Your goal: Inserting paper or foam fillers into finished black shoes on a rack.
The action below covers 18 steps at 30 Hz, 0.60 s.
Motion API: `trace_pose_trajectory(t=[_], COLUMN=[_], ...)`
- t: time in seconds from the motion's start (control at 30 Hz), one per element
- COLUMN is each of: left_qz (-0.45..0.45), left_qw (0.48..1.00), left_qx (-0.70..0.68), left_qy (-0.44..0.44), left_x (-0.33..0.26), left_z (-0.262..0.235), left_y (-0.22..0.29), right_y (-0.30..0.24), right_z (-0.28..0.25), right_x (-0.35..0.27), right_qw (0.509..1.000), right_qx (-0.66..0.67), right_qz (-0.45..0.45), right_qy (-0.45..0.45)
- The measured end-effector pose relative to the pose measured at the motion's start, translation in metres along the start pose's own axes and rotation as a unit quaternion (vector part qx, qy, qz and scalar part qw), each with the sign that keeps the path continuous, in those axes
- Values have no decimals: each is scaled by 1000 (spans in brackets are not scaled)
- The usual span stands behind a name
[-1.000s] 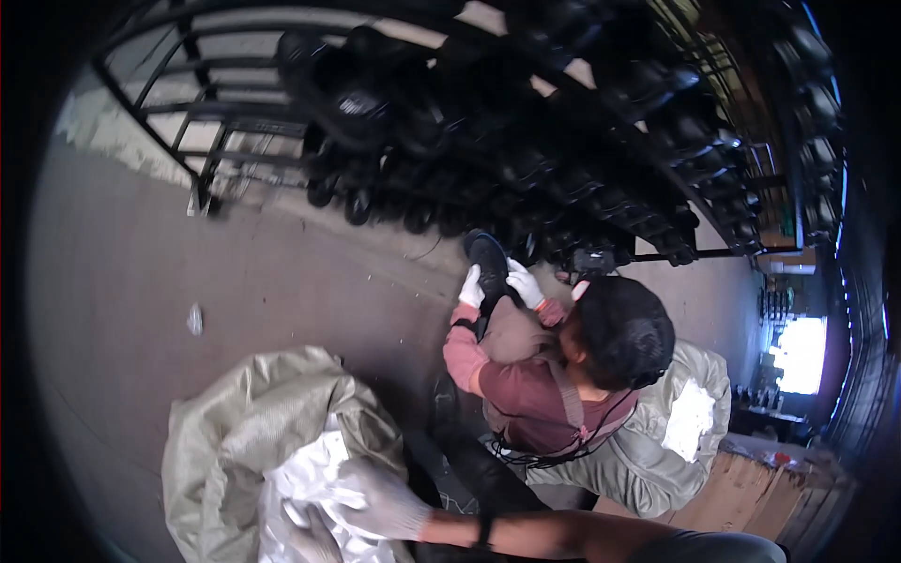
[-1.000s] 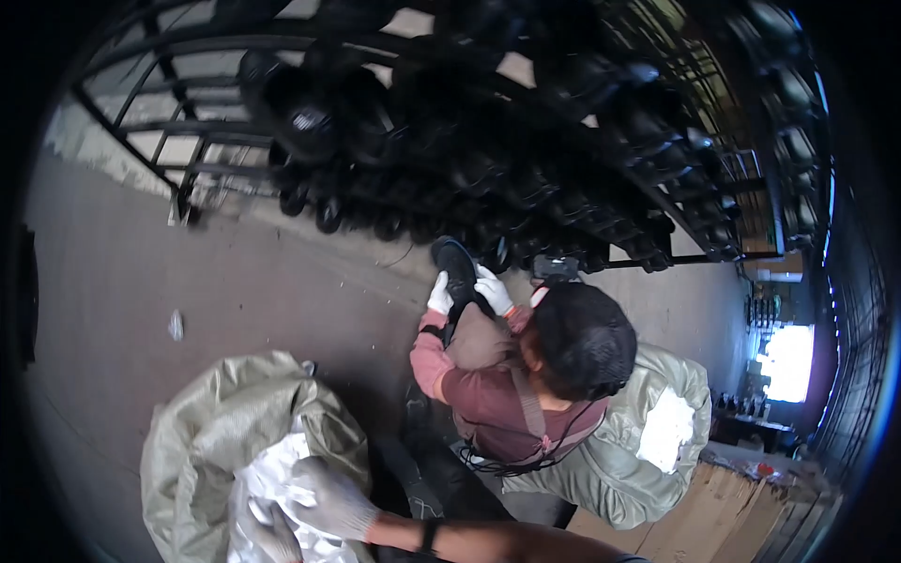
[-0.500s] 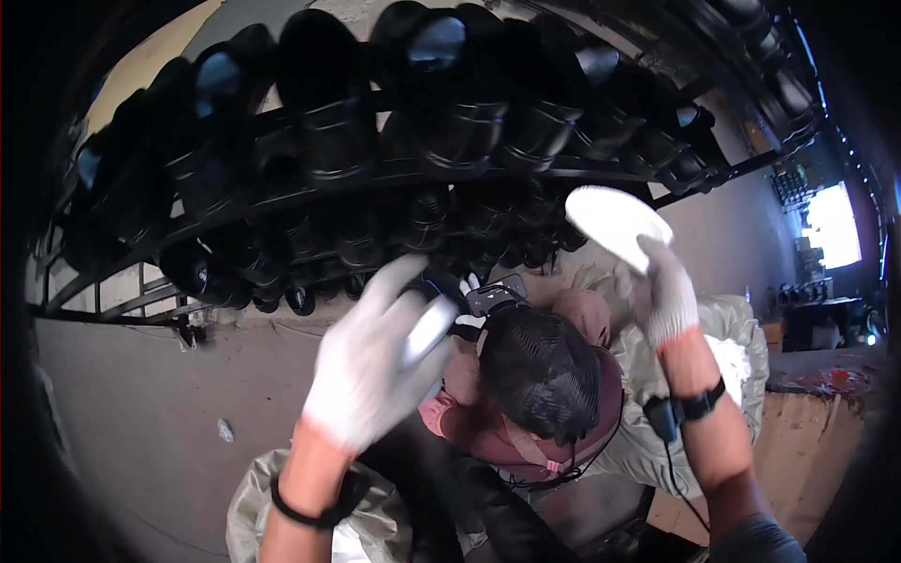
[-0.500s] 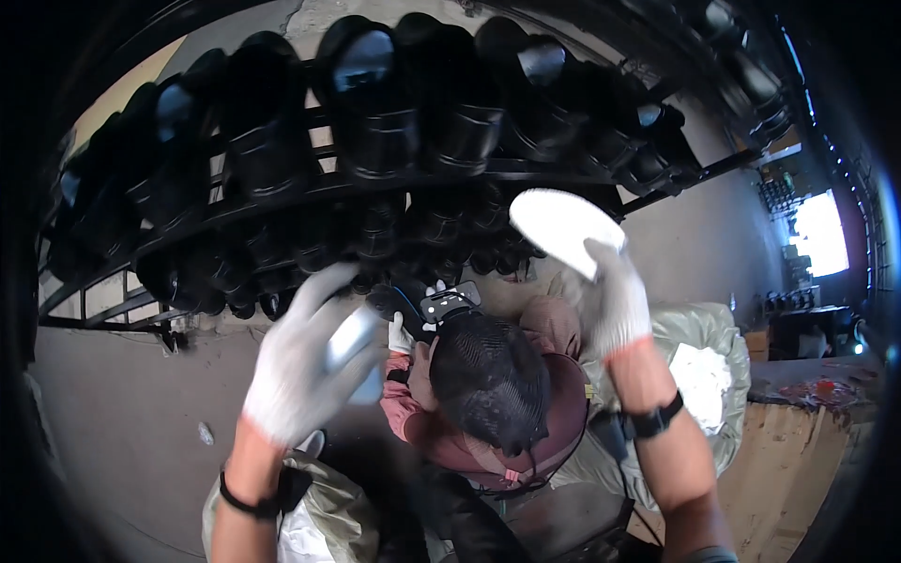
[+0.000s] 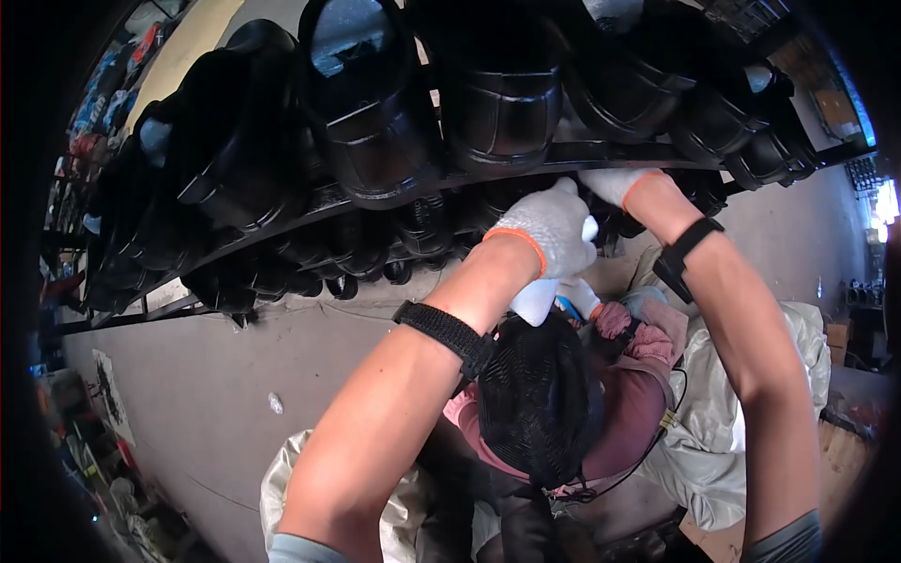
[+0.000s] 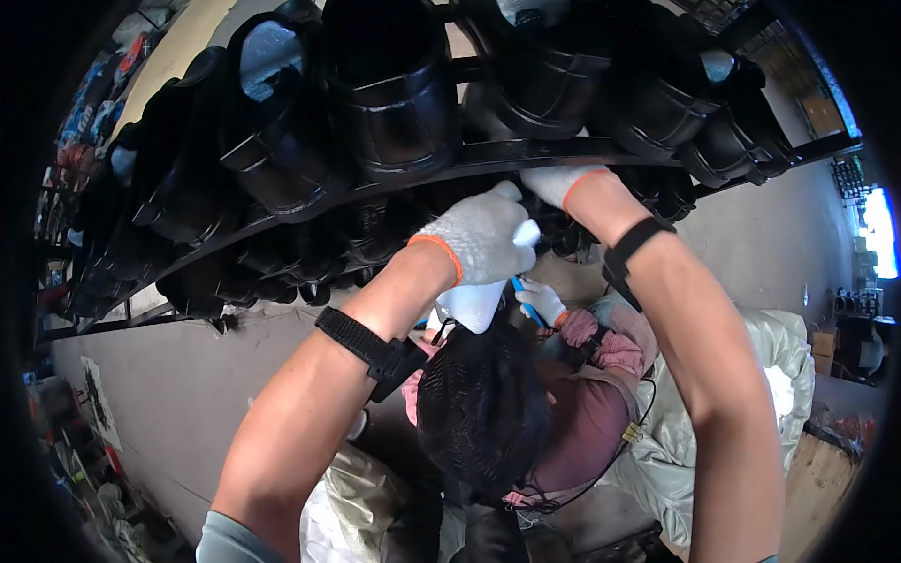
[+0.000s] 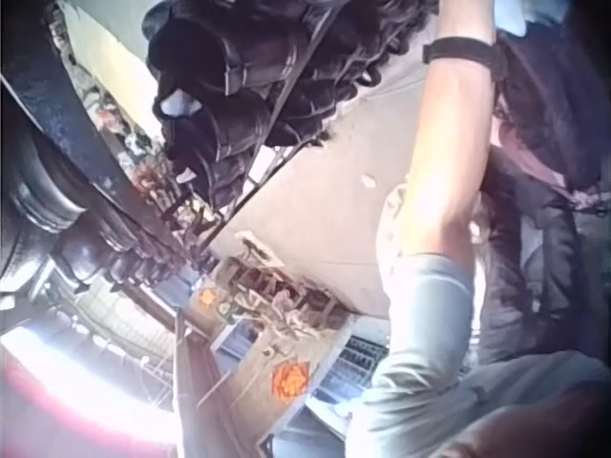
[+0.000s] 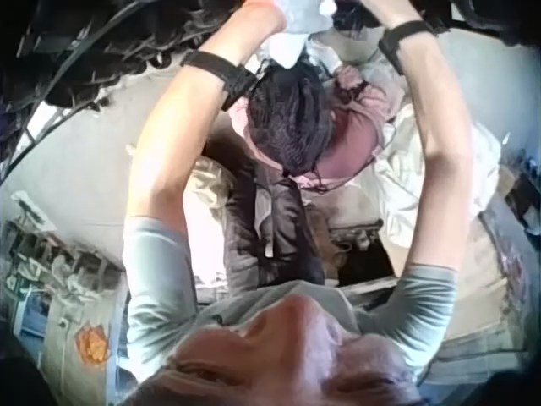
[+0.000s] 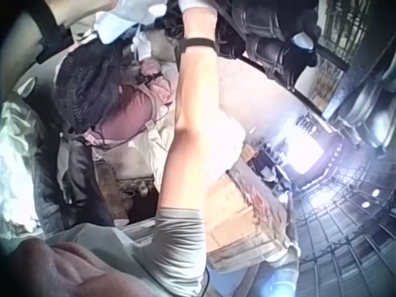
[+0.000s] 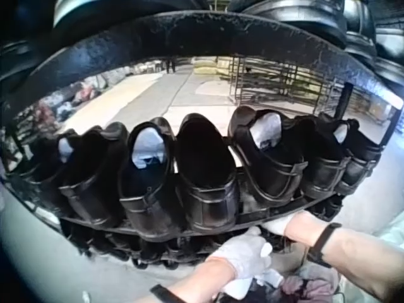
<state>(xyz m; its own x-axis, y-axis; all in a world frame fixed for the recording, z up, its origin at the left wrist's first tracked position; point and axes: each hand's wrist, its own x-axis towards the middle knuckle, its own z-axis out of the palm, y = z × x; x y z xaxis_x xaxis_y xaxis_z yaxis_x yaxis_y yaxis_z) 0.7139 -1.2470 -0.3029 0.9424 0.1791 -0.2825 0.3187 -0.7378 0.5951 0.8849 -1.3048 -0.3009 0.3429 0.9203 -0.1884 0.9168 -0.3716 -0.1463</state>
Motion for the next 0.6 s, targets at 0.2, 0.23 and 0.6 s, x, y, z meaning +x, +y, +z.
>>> trace_pose_trajectory(t=[0.2, 0.23, 0.6], left_qz=[58, 3, -106], left_qw=[959, 940, 794], left_qx=[-159, -206, -301], left_qy=[229, 272, 517], left_x=[-34, -48, -111], left_z=[8, 0, 13], left_y=[3, -3, -59], right_y=[39, -4, -123], right_z=[46, 10, -8], right_x=[-13, -30, -106], right_qw=[992, 970, 906], right_qx=[60, -224, 386], right_qz=[-39, -91, -43], right_qy=[105, -10, 169])
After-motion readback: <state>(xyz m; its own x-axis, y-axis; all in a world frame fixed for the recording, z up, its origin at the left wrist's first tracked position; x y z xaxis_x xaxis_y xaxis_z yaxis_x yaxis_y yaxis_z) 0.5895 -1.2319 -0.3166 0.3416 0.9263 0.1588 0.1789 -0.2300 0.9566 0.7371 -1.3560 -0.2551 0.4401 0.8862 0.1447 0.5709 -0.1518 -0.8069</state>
